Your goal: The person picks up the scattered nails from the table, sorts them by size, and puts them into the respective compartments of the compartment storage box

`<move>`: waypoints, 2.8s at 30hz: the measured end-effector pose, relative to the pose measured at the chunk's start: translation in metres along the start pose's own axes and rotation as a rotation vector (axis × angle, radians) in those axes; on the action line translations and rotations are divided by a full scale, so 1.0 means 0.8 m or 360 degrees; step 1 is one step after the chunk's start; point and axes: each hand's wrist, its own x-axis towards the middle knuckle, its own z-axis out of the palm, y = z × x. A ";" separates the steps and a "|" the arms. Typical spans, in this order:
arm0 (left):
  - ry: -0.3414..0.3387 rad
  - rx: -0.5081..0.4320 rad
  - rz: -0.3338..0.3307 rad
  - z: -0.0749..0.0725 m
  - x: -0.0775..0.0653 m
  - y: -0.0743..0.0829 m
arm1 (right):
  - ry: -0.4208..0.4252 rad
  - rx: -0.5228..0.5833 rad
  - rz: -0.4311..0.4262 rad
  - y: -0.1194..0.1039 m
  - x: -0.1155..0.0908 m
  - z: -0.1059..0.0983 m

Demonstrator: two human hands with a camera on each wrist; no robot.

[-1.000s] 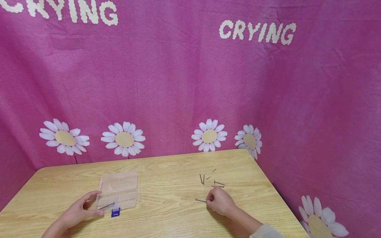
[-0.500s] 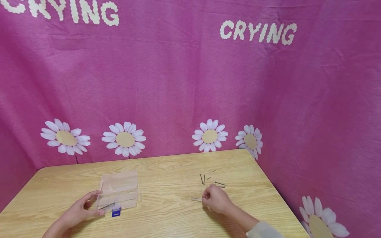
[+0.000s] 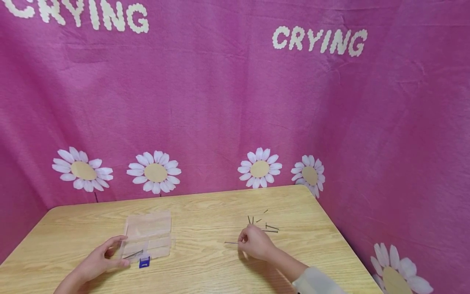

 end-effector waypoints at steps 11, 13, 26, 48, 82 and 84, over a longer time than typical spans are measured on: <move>-0.0005 -0.0013 -0.0001 0.000 0.003 -0.002 | -0.0021 0.0034 -0.0023 -0.022 0.021 0.016; 0.0002 -0.0006 -0.0005 0.000 0.003 -0.002 | -0.0030 0.0038 -0.0038 -0.026 0.024 0.019; 0.0015 -0.0014 0.0027 0.000 0.002 -0.002 | -0.0047 0.0062 -0.0133 -0.056 0.045 0.034; 0.0010 -0.0021 0.0011 0.000 0.002 -0.001 | -0.0095 0.0013 -0.0291 -0.115 0.079 0.062; -0.0003 -0.0047 -0.0021 0.000 0.003 0.001 | -0.0184 -0.0047 -0.0268 -0.208 0.115 0.122; -0.0003 -0.0043 -0.0018 -0.001 0.002 0.001 | -0.0173 -0.0055 -0.0273 -0.210 0.118 0.127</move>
